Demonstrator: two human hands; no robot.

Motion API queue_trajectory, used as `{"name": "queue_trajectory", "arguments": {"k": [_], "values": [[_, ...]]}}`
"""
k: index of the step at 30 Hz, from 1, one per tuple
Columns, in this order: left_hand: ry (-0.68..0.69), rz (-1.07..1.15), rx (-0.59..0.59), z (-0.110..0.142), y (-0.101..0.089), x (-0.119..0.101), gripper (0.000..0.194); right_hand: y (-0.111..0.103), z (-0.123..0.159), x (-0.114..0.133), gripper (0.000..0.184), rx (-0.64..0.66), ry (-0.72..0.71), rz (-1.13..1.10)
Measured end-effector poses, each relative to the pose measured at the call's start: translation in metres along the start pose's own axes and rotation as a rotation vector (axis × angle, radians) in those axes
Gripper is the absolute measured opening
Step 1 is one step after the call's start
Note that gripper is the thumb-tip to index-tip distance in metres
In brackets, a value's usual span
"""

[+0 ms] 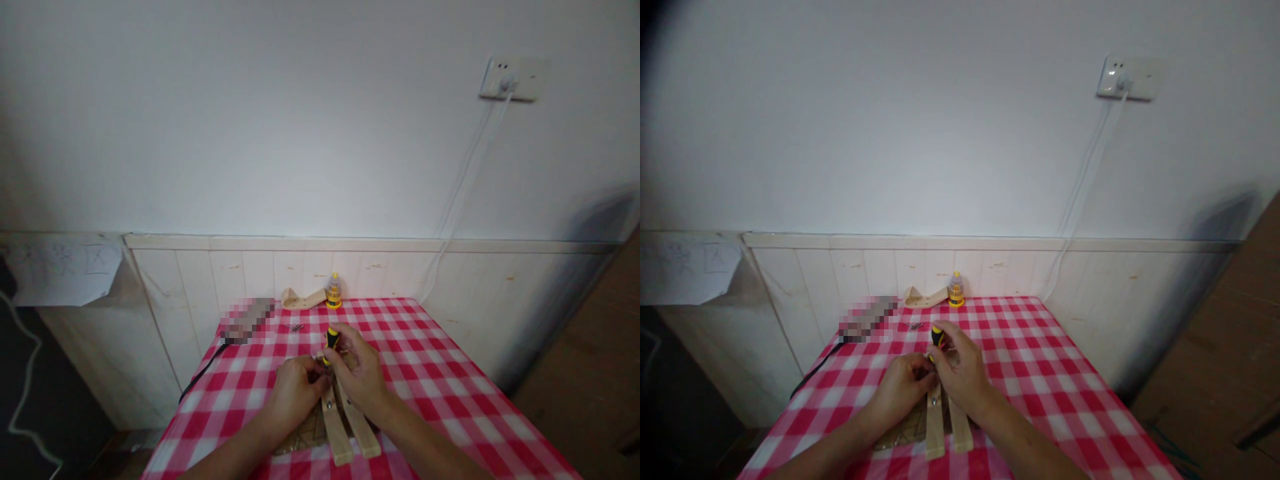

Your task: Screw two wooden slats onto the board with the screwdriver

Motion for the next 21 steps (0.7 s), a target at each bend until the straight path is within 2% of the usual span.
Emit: {"name": "queue_trajectory", "arguments": {"k": [8, 15, 21], "values": [[-0.034, 0.017, 0.032, -0.003, 0.001, 0.0, 0.017, 0.003, 0.003, -0.003, 0.039, 0.074, -0.023, -0.053], [-0.024, 0.019, -0.004, -0.001, 0.003, 0.004, 0.015, 0.006, 0.002, -0.015, 0.044, 0.018, 0.009, -0.031], [0.031, 0.091, 0.005, 0.0, -0.001, -0.005, 0.017, 0.005, 0.002, -0.016, 0.043, -0.012, 0.025, -0.012]]}}
Point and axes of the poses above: each hand's wrist, its own z-axis away from the middle knuckle, its own y-axis out of the palm, x = y × z, the point moved 3 cm from there along -z, towards the middle knuckle, and after that the axes turned 13 degrees about y, right-handed, at the moved point
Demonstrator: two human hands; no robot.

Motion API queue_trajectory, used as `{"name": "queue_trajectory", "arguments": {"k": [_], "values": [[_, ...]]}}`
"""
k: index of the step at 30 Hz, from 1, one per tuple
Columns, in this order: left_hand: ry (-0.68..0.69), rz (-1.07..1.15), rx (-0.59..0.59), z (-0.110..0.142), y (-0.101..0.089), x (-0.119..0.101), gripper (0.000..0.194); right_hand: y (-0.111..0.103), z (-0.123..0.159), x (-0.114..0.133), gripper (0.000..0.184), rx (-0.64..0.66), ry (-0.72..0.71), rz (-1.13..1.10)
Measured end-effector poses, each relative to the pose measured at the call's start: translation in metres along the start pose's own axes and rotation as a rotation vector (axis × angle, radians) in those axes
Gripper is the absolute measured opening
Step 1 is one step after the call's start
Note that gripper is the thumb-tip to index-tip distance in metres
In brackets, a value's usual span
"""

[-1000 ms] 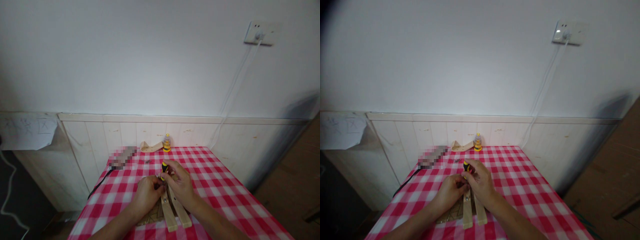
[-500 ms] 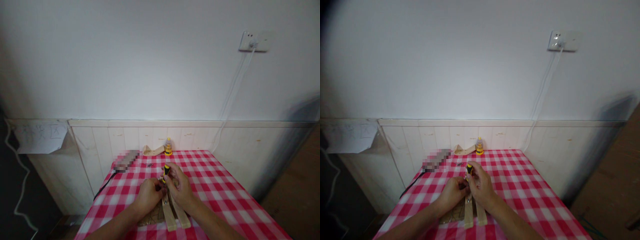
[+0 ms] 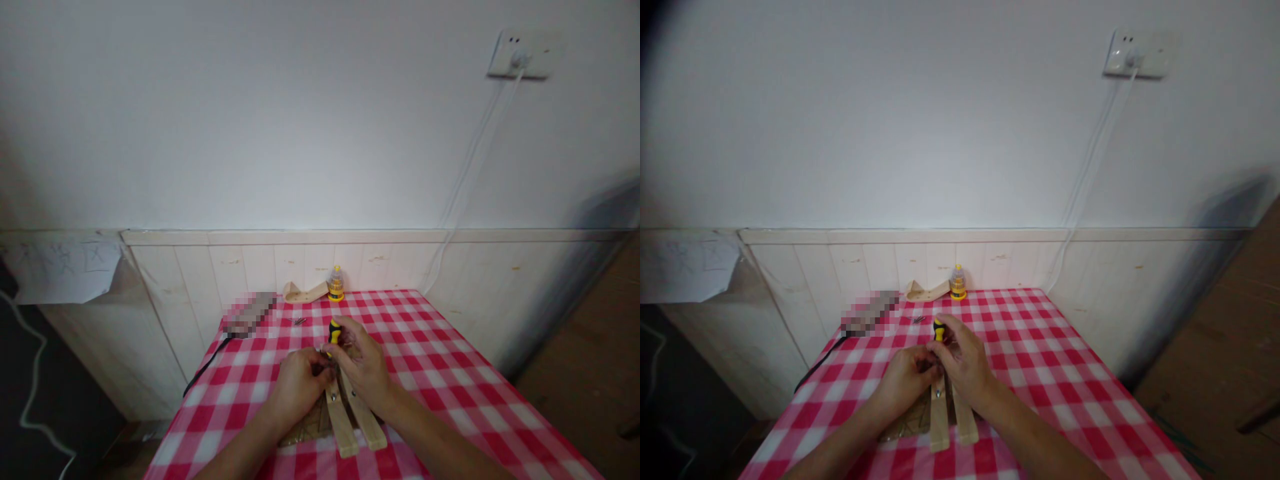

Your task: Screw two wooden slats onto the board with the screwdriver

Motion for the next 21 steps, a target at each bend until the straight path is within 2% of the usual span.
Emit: {"name": "queue_trajectory", "arguments": {"k": [8, 14, 21], "values": [[-0.043, -0.068, -0.022, 0.0, -0.002, 0.003, 0.014, -0.005, 0.003, 0.009, 0.041, 0.03, -0.07, 0.059], [-0.05, -0.064, -0.042, 0.001, -0.001, 0.004, 0.009, -0.004, 0.003, 0.013, 0.041, 0.089, -0.037, -0.043], [-0.046, -0.064, -0.038, 0.001, -0.001, 0.005, 0.01, -0.004, -0.002, 0.011, 0.039, 0.032, -0.015, -0.032]]}}
Point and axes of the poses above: each hand's wrist, its own z-axis away from the middle knuckle, its own y-axis out of the palm, x = y × z, the point moved 3 cm from there along -z, towards the middle knuckle, and after that the axes turned 13 degrees about y, right-handed, at the moved point
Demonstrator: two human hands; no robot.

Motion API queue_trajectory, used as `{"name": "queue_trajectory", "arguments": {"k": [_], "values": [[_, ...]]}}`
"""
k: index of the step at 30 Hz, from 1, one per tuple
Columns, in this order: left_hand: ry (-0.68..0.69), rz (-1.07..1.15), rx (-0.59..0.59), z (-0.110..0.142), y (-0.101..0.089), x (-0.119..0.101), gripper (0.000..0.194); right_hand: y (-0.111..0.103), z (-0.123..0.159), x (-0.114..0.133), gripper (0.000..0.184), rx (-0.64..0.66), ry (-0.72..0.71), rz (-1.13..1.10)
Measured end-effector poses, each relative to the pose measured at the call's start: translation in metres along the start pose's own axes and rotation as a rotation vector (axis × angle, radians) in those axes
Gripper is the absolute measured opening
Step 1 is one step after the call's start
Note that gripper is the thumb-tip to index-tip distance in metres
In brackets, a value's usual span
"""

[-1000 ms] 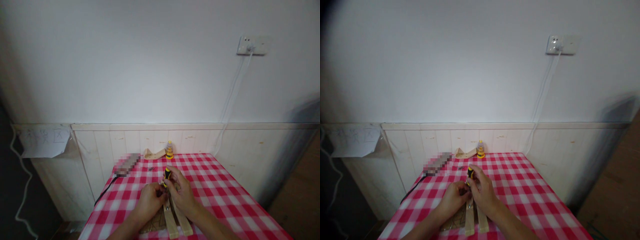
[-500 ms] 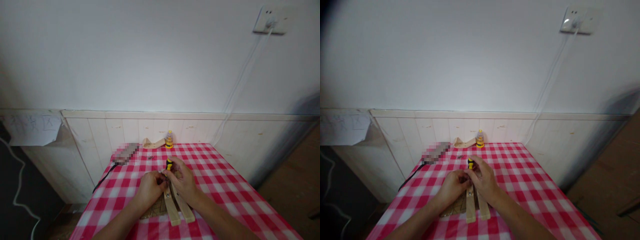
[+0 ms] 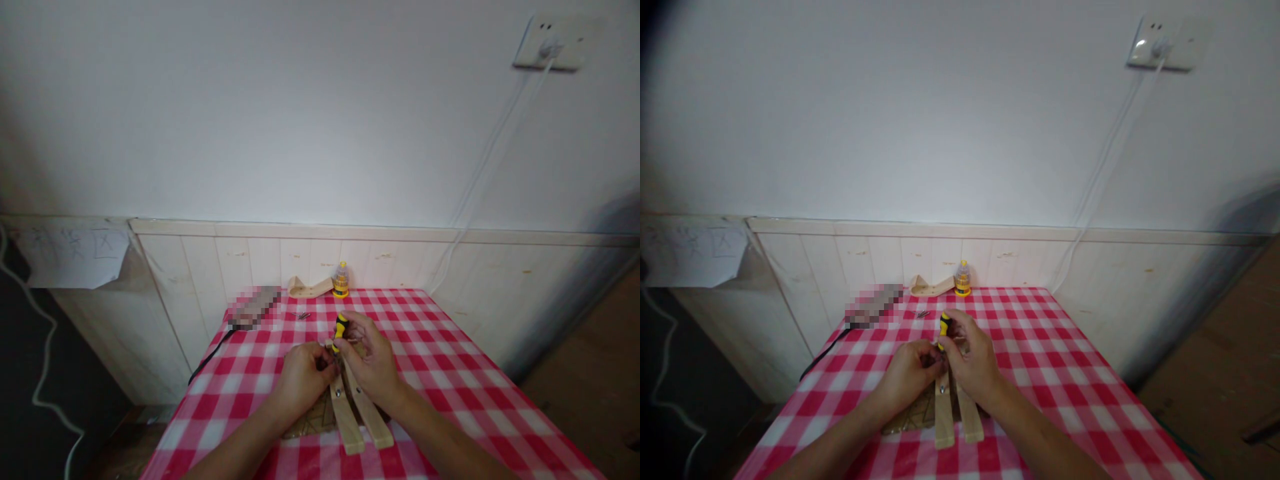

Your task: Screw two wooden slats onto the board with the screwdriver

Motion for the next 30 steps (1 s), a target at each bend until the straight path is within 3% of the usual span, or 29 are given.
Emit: {"name": "queue_trajectory", "arguments": {"k": [11, 15, 24, 30], "values": [[-0.002, 0.035, 0.004, 0.0004, 0.0025, 0.0021, 0.01, -0.0009, -0.0033, 0.0044, 0.043, -0.022, -0.003, 0.09], [-0.005, 0.042, 0.004, 0.0, 0.0032, 0.0036, 0.011, -0.0027, -0.0045, 0.0086, 0.042, 0.041, -0.026, 0.126], [0.009, 0.07, 0.011, -0.0005, 0.0034, 0.0045, 0.011, -0.0048, -0.004, 0.0074, 0.044, 0.165, 0.043, 0.03], [0.009, 0.064, 0.009, -0.0006, 0.0042, 0.0075, 0.011, -0.0029, -0.0074, 0.0072, 0.043, 0.121, 0.072, 0.013]]}}
Point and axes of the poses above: each hand's wrist, its own z-axis away from the middle knuckle, its own y-axis out of the palm, x = y × z, the point moved 3 cm from there along -z, towards the middle knuckle, and after that the axes turned 13 degrees about y, right-handed, at the moved point
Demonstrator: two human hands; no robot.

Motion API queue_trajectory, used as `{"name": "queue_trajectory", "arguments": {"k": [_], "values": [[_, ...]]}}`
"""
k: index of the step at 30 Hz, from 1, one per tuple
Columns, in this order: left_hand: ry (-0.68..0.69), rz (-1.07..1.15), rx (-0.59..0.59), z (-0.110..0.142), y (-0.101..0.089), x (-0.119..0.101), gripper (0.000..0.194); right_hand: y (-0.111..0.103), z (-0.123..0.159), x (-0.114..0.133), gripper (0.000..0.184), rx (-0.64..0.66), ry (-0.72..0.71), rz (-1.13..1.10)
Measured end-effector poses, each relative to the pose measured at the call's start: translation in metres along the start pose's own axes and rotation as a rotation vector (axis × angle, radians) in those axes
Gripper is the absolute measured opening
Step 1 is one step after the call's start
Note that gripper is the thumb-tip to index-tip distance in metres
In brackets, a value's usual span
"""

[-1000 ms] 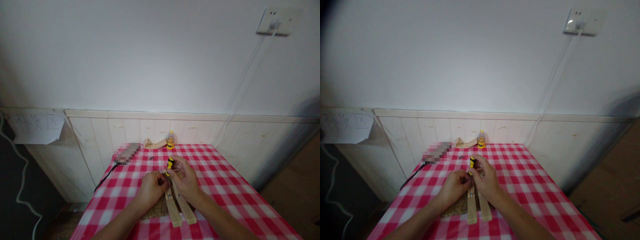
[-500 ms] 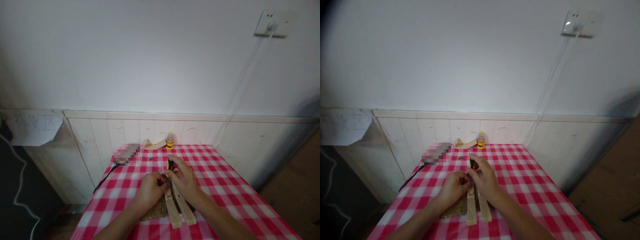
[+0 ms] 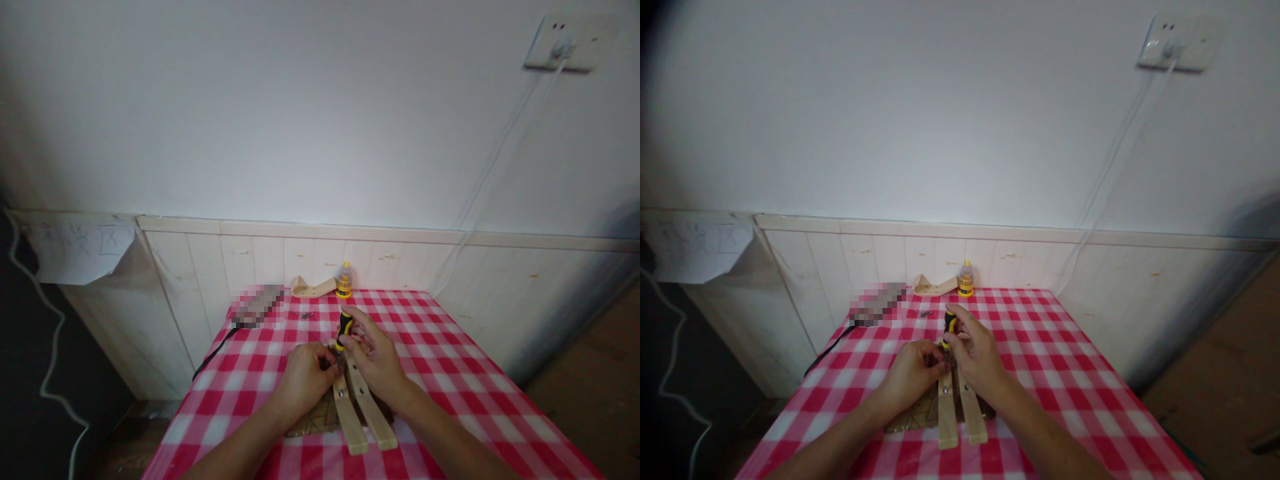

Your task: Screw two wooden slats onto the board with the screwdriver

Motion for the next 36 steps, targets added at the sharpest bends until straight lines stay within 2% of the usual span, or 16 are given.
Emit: {"name": "queue_trajectory", "arguments": {"k": [6, 16, 23, 30, 36], "values": [[0.002, 0.016, -0.017, 0.0, 0.0, -0.001, 0.01, 0.001, -0.001, -0.002, 0.041, -0.031, 0.034, 0.02], [-0.002, -0.003, -0.016, 0.0, -0.002, -0.004, 0.01, 0.0, 0.006, -0.001, 0.044, -0.04, -0.107, 0.162], [0.001, -0.002, -0.017, -0.001, -0.001, -0.001, 0.01, 0.003, 0.008, 0.001, 0.045, -0.03, -0.109, 0.129], [-0.009, 0.006, -0.018, 0.0, 0.0, 0.0, 0.012, 0.002, 0.003, 0.001, 0.041, -0.091, -0.016, 0.096], [-0.009, -0.004, -0.011, 0.0, -0.002, -0.004, 0.011, 0.001, 0.005, -0.002, 0.042, -0.116, -0.052, 0.115]]}}
Point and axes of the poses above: each hand's wrist, its own z-axis away from the middle knuckle, its own y-axis out of the palm, x = y × z, the point moved 3 cm from there along -z, towards the middle knuckle, and after that the axes turned 13 degrees about y, right-handed, at the moved point
